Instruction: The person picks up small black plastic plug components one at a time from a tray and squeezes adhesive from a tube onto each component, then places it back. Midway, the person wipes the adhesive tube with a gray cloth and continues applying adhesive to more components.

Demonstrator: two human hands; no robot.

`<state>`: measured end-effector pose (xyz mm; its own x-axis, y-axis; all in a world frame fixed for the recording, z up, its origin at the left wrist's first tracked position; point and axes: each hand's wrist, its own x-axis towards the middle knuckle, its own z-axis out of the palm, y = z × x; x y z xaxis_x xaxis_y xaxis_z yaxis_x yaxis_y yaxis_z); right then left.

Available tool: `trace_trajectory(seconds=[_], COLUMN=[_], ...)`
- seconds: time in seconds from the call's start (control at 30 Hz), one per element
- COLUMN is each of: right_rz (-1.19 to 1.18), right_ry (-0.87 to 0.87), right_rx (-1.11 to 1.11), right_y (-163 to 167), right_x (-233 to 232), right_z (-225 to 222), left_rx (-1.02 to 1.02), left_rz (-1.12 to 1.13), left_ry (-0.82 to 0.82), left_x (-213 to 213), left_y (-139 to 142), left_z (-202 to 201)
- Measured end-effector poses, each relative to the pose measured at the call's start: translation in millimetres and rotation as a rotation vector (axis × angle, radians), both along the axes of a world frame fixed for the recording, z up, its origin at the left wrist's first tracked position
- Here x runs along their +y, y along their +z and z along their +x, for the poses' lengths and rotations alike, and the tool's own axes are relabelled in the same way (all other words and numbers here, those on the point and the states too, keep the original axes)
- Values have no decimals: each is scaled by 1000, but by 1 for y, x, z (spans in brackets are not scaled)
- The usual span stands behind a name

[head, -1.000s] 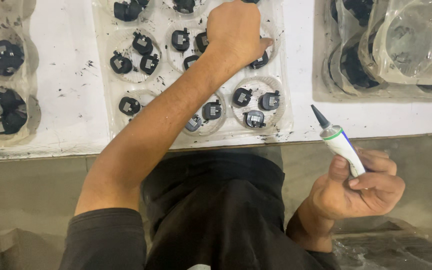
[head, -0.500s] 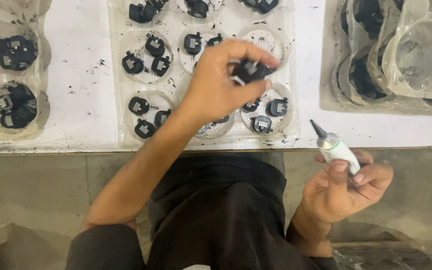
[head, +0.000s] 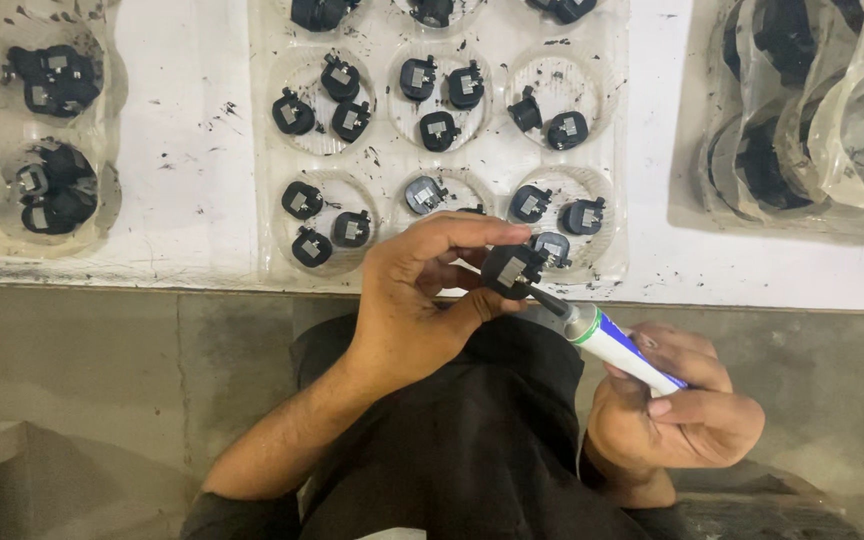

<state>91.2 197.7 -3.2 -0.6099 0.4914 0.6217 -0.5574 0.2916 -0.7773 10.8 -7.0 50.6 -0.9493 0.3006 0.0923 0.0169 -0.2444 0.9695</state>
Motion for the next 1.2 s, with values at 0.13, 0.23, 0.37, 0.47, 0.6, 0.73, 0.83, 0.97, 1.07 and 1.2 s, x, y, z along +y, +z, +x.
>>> trace_trajectory(seconds=[0.13,0.23,0.37,0.47,0.6,0.73,0.83,0.97,1.07,1.2], right_rz=[118,132,173,263,290,292,286,267,265,288], right_ry=[3,-7,-13,-48,-17,-22,-23,-2,-6,57], right_rx=[15,46,0,-48,-55,-62,-78,-57,-74,-42], right_y=[4,3,5,9,14,17,18,16,15,13], right_x=[-1,-1,-2,-3,-1,-2,-2,-1,-2,-2], right_z=[-1,-2,-1,0,-5,-7,-7,-8,-7,-7], left_rx=[-38,-54,-47,-41,-87,-85,-95,-113,-123,-108], left_rz=[38,64,58,31,-1,4,30,46,62,72], left_ry=[-18,-27,-6,-2,-10,-16,-14,-13,-22,-30], left_x=[0,-2,-2,-3,-4,-4,-3,-2,-2,-2], left_y=[1,2,6,7,6,3,-2,-6,-9,-10], left_z=[-1,1,4,3,1,1,1,0,0,-2])
